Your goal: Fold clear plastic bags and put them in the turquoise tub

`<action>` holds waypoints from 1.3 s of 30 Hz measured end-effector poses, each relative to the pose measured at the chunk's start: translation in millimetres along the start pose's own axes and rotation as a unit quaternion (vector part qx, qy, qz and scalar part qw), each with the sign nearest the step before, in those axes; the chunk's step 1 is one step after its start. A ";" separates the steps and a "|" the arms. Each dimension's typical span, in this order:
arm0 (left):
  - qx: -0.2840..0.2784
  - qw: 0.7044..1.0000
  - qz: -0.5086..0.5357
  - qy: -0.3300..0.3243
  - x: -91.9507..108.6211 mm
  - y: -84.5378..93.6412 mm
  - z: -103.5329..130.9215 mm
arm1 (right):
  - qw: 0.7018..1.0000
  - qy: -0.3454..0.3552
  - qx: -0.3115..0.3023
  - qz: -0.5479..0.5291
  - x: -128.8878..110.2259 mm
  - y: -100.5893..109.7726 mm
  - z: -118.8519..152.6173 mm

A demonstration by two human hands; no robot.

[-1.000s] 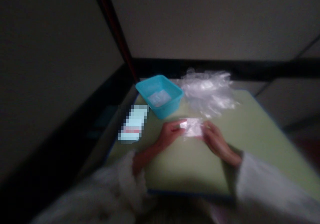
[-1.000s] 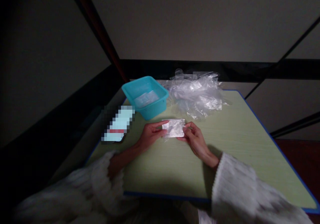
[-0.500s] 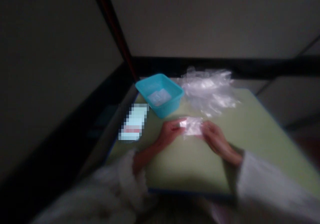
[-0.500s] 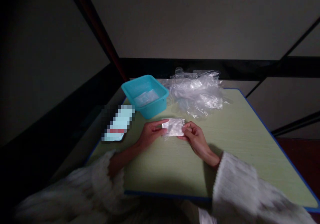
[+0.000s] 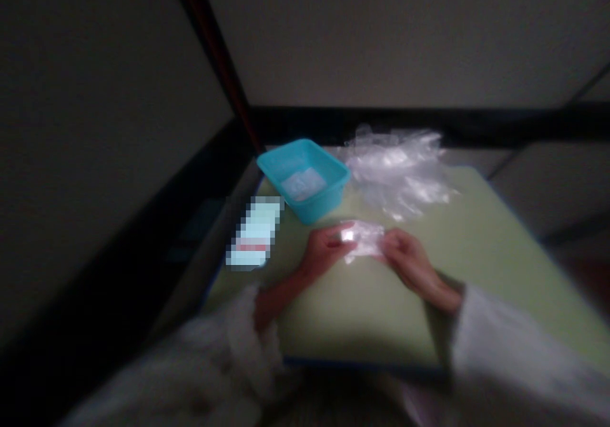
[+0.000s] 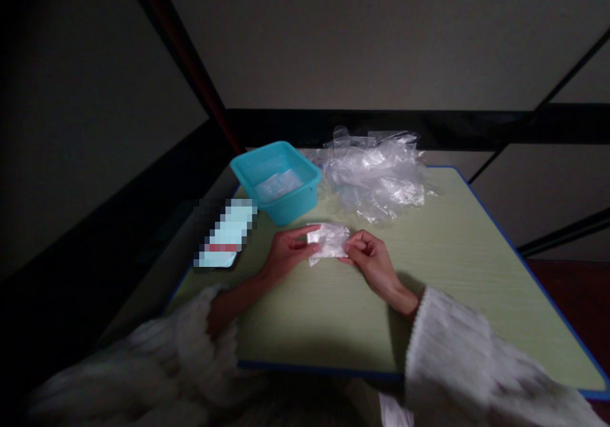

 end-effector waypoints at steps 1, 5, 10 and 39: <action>0.002 1.000 0.000 0.002 0.2 -0.5 0.3 | 1.000 0.002 0.001 0.005 -0.3 -0.2 -0.1; 0.014 1.000 -0.004 0.007 0.4 -2.6 0.5 | 1.000 -0.004 0.008 0.012 0.1 -0.4 -0.7; 0.028 1.000 0.000 0.008 0.4 -4.3 0.5 | 1.000 -0.004 0.006 0.026 0.7 -2.4 -1.5; 0.005 0.999 -0.024 -0.022 0.6 -4.9 3.0 | 0.996 0.054 -0.051 0.049 -8.1 -3.4 4.1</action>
Point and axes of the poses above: each hand's wrist, its own z-axis away from the middle knuckle, its own y-axis out of the back of the hand, x = y × z, the point moved 4 cm from there along -z, towards the middle knuckle, and after that the axes turned 1 degree about -z, right-handed, at the moved point
